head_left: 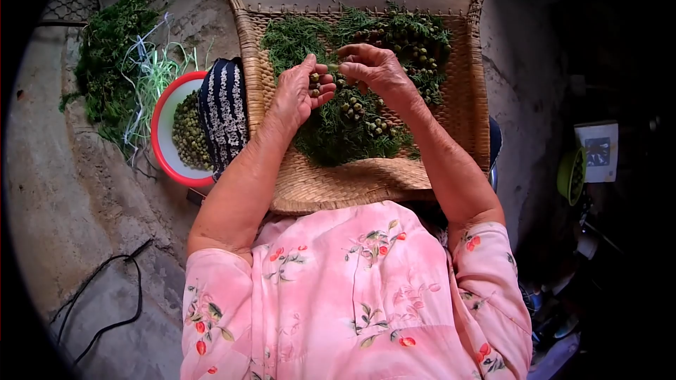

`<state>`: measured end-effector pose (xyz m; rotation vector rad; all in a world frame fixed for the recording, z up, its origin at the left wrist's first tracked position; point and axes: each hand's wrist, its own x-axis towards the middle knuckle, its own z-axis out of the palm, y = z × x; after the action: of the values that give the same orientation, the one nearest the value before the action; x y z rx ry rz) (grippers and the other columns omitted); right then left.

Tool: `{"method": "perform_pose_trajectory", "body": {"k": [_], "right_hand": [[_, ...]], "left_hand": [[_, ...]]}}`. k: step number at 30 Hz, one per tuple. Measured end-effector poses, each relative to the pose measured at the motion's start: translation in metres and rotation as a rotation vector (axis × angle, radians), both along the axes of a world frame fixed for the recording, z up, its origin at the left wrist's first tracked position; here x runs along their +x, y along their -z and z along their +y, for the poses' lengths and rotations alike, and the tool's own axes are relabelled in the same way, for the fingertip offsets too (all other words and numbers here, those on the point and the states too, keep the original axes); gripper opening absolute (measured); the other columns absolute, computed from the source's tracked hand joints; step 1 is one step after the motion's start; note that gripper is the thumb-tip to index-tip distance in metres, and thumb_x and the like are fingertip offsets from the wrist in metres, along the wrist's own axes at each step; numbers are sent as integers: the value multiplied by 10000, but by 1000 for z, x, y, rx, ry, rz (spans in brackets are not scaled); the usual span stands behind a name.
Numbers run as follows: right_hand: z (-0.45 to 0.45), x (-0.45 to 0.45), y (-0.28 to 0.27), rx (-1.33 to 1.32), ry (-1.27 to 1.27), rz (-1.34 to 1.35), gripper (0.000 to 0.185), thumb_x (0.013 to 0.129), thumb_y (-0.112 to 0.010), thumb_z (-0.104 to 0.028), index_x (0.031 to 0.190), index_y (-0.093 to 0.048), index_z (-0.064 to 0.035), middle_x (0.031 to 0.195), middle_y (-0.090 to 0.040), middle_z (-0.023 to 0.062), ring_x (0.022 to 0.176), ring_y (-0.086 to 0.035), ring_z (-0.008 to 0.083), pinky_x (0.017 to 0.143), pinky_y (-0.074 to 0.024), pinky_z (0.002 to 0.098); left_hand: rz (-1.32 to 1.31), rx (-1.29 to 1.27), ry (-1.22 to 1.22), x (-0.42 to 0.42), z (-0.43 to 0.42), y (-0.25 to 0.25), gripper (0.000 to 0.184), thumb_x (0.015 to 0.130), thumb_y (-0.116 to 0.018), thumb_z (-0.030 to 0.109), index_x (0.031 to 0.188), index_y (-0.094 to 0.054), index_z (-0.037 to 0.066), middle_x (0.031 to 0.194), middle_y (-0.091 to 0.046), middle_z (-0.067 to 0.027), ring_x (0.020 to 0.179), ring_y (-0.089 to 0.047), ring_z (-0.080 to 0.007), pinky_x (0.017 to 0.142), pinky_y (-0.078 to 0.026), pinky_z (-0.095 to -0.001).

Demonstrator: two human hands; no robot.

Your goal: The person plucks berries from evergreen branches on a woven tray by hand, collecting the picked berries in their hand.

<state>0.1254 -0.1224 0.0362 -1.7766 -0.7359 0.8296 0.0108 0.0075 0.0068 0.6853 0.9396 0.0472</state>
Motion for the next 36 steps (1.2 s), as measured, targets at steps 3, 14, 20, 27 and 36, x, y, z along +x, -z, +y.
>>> {"method": "perform_pose_trajectory", "body": {"k": [3, 14, 20, 27, 36], "right_hand": [[3, 3, 33, 22, 4, -289, 210, 773, -640, -97, 979, -653, -65, 856, -651, 145, 778, -633, 268, 684, -499, 324], [-2, -3, 45, -232, -131, -818, 153, 784, -557, -76, 929, -606, -85, 891, -547, 134, 827, -581, 346, 688, -478, 421], [6, -5, 23, -27, 40, -712, 142, 755, -622, -67, 890, -597, -34, 843, -581, 145, 787, -587, 341, 668, -478, 413], [1, -11, 44, -172, -148, -716, 163, 759, -626, -148, 895, -617, -58, 850, -585, 150, 835, -581, 348, 707, -474, 427], [6, -6, 16, 22, 180, -263, 174, 753, -654, -109, 897, -639, -13, 807, -651, 139, 677, -632, 233, 617, -503, 332]], "left_hand": [[7, 2, 11, 0, 2, 2, 372, 896, -531, 399, 915, -571, 30, 789, -600, -103, 640, -616, -200, 543, -559, -307], [19, 29, -2, -2, 2, 6, 406, 907, -492, 429, 939, -558, 29, 811, -598, -113, 664, -620, -212, 548, -561, -320], [41, 9, -28, -3, 3, 10, 428, 911, -474, 442, 946, -552, 22, 832, -590, -124, 687, -616, -220, 567, -566, -336], [35, 27, -21, -3, 2, 3, 438, 914, -465, 448, 962, -537, 18, 839, -569, -115, 696, -605, -217, 562, -567, -330], [1, 24, -17, -4, 2, 1, 433, 921, -451, 442, 960, -532, 18, 844, -573, -118, 712, -609, -212, 559, -566, -326]]}}
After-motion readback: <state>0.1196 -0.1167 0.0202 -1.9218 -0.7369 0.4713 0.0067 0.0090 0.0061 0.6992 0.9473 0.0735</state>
